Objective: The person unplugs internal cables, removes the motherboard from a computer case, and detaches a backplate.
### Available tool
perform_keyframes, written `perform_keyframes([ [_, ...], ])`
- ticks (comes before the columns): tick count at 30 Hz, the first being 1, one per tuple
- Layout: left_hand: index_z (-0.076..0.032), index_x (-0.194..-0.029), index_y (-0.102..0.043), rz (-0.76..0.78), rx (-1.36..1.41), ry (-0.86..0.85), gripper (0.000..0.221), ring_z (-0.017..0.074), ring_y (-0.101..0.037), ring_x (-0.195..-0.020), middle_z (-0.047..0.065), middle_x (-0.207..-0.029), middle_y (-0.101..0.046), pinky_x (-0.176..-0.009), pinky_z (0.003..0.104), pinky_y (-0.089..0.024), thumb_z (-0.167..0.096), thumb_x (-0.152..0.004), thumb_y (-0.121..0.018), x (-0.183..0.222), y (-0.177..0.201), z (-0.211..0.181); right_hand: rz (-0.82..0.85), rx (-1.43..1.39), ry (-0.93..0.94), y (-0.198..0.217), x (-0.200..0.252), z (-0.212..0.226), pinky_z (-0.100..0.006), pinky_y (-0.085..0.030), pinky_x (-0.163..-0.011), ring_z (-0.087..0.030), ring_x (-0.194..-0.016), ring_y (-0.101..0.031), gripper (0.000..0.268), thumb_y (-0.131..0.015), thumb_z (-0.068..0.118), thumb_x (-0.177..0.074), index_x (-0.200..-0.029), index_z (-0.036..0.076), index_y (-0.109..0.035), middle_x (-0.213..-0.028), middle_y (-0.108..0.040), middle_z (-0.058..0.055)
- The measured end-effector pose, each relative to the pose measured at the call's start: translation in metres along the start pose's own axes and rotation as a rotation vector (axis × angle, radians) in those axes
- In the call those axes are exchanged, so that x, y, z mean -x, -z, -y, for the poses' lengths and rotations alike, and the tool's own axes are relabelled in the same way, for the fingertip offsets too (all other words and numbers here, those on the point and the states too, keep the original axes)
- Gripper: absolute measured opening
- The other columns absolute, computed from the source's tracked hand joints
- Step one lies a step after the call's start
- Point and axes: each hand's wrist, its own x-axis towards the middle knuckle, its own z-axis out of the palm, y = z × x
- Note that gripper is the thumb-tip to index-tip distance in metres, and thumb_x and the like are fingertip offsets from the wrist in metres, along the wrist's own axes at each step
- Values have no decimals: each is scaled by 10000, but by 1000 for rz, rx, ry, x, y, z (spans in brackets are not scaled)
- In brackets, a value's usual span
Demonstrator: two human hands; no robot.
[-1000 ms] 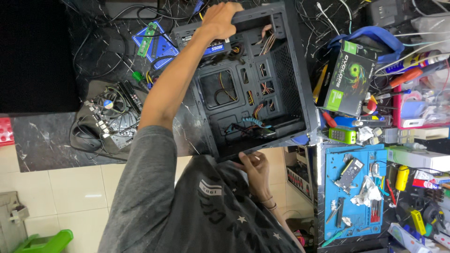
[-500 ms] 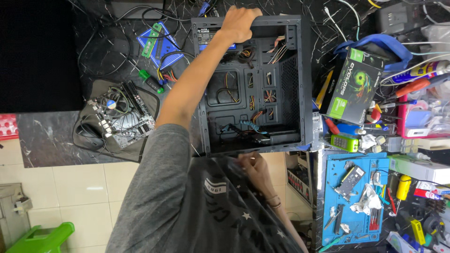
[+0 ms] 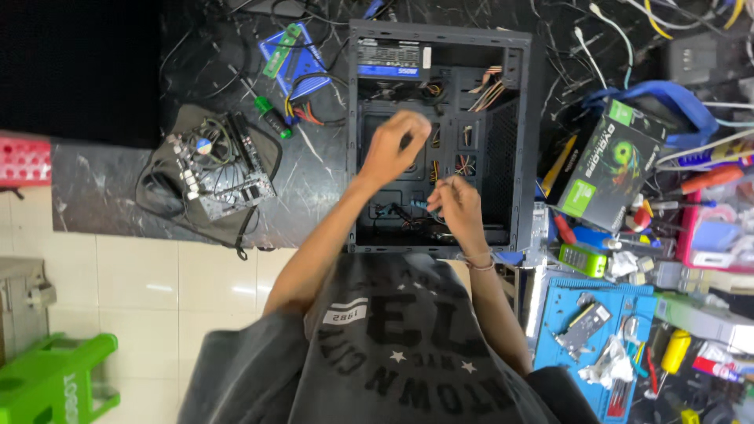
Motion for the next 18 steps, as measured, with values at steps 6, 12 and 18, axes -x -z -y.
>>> perform_keyframes([
  [6, -143, -1054, -702, -133, 31, 232, 181, 295, -732, -793, 96, -944, -745, -755, 398, -582, -51, -898, -696, 53, -12, -17, 123, -57, -21, -2, -17, 10, -337, -565, -579, -320, -715, -740, 142, -477, 76, -957, -1033, -13, -558, -859, -713, -250],
  [12, -118, -944, -725, -317, 27, 245, 105, 280, -719, -712, 92, -777, -711, -685, 354, -577, -117, -995, -633, 78, -15, -33, 235, -70, -46, -7, -36, 22, -294, -556, -590, -302, -719, -734, 124, -457, 122, -981, -1026, 43, -541, -856, -699, -230],
  [18, -86, -1115, -712, -523, 72, 206, 165, 217, -731, -720, 103, -858, -745, -690, 307, -584, -39, -1001, -604, 91, 12, -73, 451, -47, 82, -31, -54, 14, -258, -542, -574, -250, -691, -713, 136, -500, 75, -994, -1121, 25, -489, -866, -686, -201],
])
